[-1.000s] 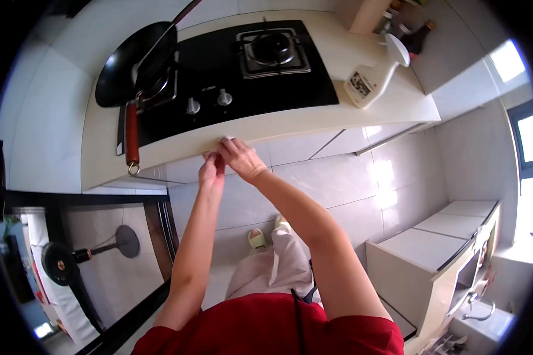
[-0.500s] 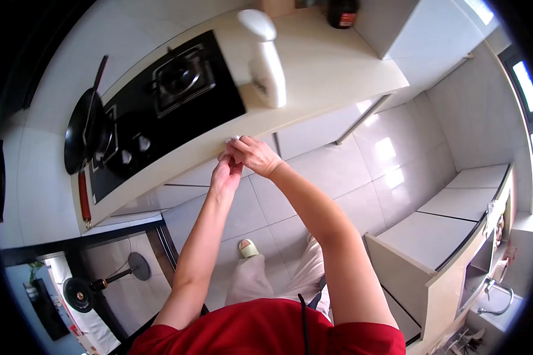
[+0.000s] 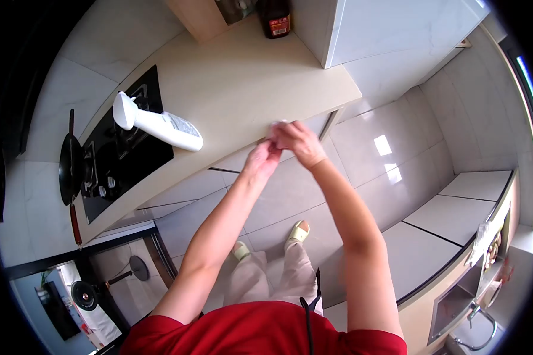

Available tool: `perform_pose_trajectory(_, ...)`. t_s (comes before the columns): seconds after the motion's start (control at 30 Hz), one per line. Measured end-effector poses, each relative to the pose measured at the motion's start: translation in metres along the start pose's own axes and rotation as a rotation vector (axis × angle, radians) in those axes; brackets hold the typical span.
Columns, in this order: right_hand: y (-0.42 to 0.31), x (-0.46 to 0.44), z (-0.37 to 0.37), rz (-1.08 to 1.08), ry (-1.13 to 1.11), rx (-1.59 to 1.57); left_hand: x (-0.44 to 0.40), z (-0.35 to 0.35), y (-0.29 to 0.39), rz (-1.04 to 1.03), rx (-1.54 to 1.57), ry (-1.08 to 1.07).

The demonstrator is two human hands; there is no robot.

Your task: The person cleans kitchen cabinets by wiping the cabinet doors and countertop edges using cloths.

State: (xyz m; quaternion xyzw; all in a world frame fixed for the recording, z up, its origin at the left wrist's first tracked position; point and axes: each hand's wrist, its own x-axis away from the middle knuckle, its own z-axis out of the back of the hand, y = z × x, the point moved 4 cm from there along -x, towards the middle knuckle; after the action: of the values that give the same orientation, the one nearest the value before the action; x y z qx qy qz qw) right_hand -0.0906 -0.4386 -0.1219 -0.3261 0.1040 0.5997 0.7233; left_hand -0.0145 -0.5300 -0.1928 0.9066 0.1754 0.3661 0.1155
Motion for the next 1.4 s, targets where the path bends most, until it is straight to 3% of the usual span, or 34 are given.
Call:
perform_pose_trajectory(0.07,0.021,0.006,0.025,-0.152,0.030,0.089,-0.013,-0.027,-0.028,0.063,0.059,-0.088)
perform_pose_trajectory(0.13,0.029,0.004,0.036,-0.207,0.010,0.094,0.002,-0.050,-0.036,0.015,-0.026,0.033)
perform_pose_trajectory(0.2,0.026,0.002,0.040,-0.261,-0.001,0.101,0.017,-0.044,-0.033,-0.020,-0.085,0.007)
perform_pose_trajectory(0.23,0.020,0.004,0.041,-0.402,0.096,-0.014,0.028,-0.040,-0.028,-0.059,-0.142,-0.019)
perform_pose_trajectory(0.3,0.011,0.015,0.037,-0.574,0.267,-0.183,0.055,-0.026,-0.001,-0.189,-0.260,0.047)
perform_pose_trajectory(0.4,-0.020,0.012,0.025,-0.850,0.319,-0.442,0.090,-0.018,0.064,-0.558,-0.558,0.098)
perform_pose_trajectory(0.47,-0.047,-0.011,0.020,-0.765,0.306,-0.349,0.089,-0.014,0.100,-0.880,-0.786,0.198)
perform_pose_trajectory(0.53,-0.070,-0.027,-0.010,-0.536,0.180,-0.284,0.081,-0.012,0.121,-1.085,-1.203,0.313)
perform_pose_trajectory(0.6,-0.083,-0.028,-0.059,-0.404,-0.037,-0.488,0.076,-0.015,0.112,-1.265,-1.592,0.045)
perform_pose_trajectory(0.63,-0.083,-0.022,-0.065,-0.415,-0.034,-0.483,0.077,-0.015,0.101,-1.258,-1.706,0.007)
perform_pose_trajectory(0.7,-0.094,-0.024,-0.061,-0.150,-0.090,-0.023,0.071,-0.008,0.099,-1.251,-1.802,-0.058)
perform_pose_trajectory(0.8,-0.063,-0.012,-0.051,-0.240,-0.118,-0.117,0.056,-0.022,0.086,-1.255,-2.042,-0.177)
perform_pose_trajectory(0.87,-0.040,-0.002,-0.032,-0.211,-0.105,0.096,0.036,-0.040,0.068,-1.307,-2.045,-0.317)
perform_pose_trajectory(1.07,0.006,0.005,0.005,-0.368,0.011,0.040,-0.017,-0.096,0.027,-1.288,-2.074,-0.506)
perform_pose_trajectory(1.13,0.017,0.006,0.018,-0.416,0.153,-0.135,-0.028,-0.108,0.023,-1.256,-2.046,-0.583)
perform_pose_trajectory(1.2,0.014,0.018,0.028,-0.711,0.522,-0.193,-0.027,-0.112,0.017,-1.274,-2.044,-0.646)
perform_pose_trajectory(1.27,0.009,0.046,-0.002,-1.033,0.688,-0.363,-0.007,-0.110,0.006,-1.199,-2.035,-0.744)
perform_pose_trajectory(1.3,0.001,0.044,-0.016,-1.111,0.695,-0.631,0.003,-0.108,0.000,-1.108,-2.157,-0.737)
perform_pose_trajectory(1.33,-0.003,0.037,-0.028,-1.174,0.700,-0.902,0.006,-0.109,-0.003,-1.100,-2.174,-0.760)
perform_pose_trajectory(1.4,-0.002,0.013,-0.021,-1.083,0.780,-1.028,0.004,-0.112,-0.008,-1.112,-2.228,-0.741)
